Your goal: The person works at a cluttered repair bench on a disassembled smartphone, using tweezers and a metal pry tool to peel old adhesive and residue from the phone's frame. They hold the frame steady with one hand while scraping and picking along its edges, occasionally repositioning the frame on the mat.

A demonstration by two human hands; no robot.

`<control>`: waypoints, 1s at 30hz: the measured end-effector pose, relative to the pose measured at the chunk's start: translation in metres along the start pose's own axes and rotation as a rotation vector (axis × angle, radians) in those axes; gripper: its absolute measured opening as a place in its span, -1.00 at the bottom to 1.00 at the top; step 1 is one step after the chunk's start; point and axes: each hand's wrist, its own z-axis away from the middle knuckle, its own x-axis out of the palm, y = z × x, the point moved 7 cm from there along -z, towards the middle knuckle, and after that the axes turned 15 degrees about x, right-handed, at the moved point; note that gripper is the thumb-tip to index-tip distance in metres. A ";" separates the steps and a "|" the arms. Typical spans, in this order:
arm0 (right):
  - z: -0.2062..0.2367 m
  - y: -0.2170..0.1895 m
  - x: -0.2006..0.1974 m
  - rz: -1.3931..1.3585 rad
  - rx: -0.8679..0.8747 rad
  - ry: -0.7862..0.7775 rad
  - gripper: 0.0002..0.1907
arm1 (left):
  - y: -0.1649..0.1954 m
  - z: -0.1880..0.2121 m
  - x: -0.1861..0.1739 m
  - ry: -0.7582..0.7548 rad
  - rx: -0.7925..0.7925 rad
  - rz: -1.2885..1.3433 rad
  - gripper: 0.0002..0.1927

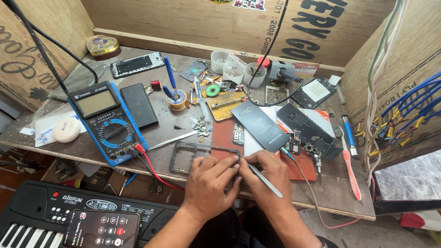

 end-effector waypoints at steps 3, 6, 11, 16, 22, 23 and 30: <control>-0.004 -0.004 0.004 -0.002 -0.045 0.004 -0.85 | 0.000 -0.001 0.001 -0.005 0.000 -0.002 -0.76; -0.006 -0.002 0.005 -0.039 -0.005 -0.029 -0.85 | 0.000 0.000 0.000 0.000 -0.005 -0.006 -0.77; -0.007 0.008 0.002 -0.108 0.159 -0.158 -0.85 | 0.000 -0.001 0.000 0.003 -0.011 -0.003 -0.78; -0.014 -0.001 0.002 -0.084 0.083 -0.080 -0.84 | 0.000 -0.001 0.000 0.015 0.002 -0.009 -0.77; -0.015 -0.005 0.001 0.012 0.115 -0.155 -0.82 | 0.000 0.000 -0.001 0.012 -0.008 0.001 -0.78; -0.016 -0.003 0.003 -0.005 0.164 -0.168 -0.82 | 0.000 0.000 0.000 0.008 -0.007 0.004 -0.77; -0.013 -0.009 0.003 0.059 0.101 -0.103 -0.81 | 0.000 -0.001 -0.001 0.032 -0.013 -0.001 -0.78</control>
